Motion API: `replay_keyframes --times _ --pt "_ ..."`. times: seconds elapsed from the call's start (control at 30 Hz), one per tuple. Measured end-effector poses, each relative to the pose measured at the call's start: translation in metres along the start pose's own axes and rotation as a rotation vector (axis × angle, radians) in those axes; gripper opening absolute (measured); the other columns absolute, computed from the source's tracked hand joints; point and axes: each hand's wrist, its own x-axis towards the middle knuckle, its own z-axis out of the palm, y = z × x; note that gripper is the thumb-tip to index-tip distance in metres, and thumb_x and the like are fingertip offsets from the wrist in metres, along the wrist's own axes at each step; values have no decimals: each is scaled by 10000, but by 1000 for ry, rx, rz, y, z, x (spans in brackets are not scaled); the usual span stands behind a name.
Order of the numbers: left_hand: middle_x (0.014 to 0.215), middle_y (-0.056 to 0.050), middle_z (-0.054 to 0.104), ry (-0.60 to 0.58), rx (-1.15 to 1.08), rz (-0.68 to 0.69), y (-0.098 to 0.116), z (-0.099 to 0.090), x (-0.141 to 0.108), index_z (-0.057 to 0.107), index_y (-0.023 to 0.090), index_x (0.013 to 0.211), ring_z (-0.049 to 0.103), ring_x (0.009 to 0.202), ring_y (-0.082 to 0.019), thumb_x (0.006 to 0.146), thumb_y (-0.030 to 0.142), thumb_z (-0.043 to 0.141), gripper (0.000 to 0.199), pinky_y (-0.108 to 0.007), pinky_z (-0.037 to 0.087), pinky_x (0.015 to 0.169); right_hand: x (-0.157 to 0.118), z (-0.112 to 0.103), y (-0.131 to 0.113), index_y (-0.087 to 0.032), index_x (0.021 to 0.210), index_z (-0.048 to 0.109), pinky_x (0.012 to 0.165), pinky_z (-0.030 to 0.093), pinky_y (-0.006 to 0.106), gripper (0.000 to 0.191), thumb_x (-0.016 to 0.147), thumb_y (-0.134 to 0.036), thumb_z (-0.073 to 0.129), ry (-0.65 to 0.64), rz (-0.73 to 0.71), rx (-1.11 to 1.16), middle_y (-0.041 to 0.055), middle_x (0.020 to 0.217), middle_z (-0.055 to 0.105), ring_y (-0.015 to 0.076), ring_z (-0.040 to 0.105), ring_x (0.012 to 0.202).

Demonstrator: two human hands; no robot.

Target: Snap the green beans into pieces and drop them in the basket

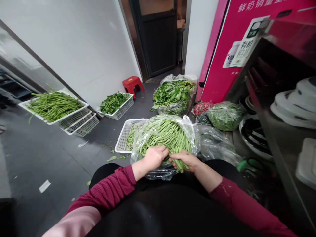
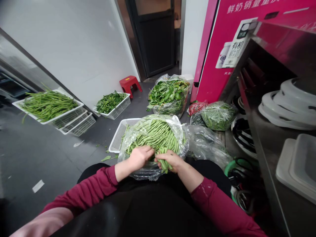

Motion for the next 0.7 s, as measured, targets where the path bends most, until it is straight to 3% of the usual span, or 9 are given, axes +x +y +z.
replay_keyframes --times 0.13,0.3,0.4,0.5,0.57,0.7 --pt "984 -91 522 78 95 -183 -13 -10 20 589 187 989 468 910 -194 789 165 386 286 -291 407 746 4 -19 -18 -133 734 606 477 499 225 88 646 -131 614 172 -125 213 23 582 635 119 583 481" --pt "799 -129 570 -155 34 -235 -1 17 46 621 104 802 539 813 -211 752 143 441 192 -333 427 750 7 -35 -35 -150 762 583 579 533 309 89 706 -129 518 270 -177 407 35 620 646 152 613 542" --pt "849 -143 584 -152 30 -293 3 29 55 602 95 848 566 799 -207 733 94 441 198 -326 440 724 7 -35 -35 -154 734 561 576 532 350 71 742 -164 491 309 -170 398 54 592 643 176 617 553" --pt "866 -123 588 -81 -16 -338 -2 24 55 585 117 833 575 779 -189 747 168 455 164 -301 448 694 9 -32 -31 -150 723 560 577 534 341 47 741 -172 522 306 -146 421 37 564 631 162 609 534" --pt "803 -87 596 -1 -200 -384 -4 15 50 568 131 784 573 715 -158 751 217 464 138 -275 449 653 10 -29 -28 -143 705 564 585 535 317 17 719 -152 562 302 -124 435 16 550 620 139 599 512" --pt "588 5 544 -17 -946 -484 5 6 35 517 135 746 458 419 -63 761 292 467 165 -191 380 424 13 -17 -20 -131 707 589 557 525 276 66 658 -110 627 252 -146 384 5 549 617 122 587 489"
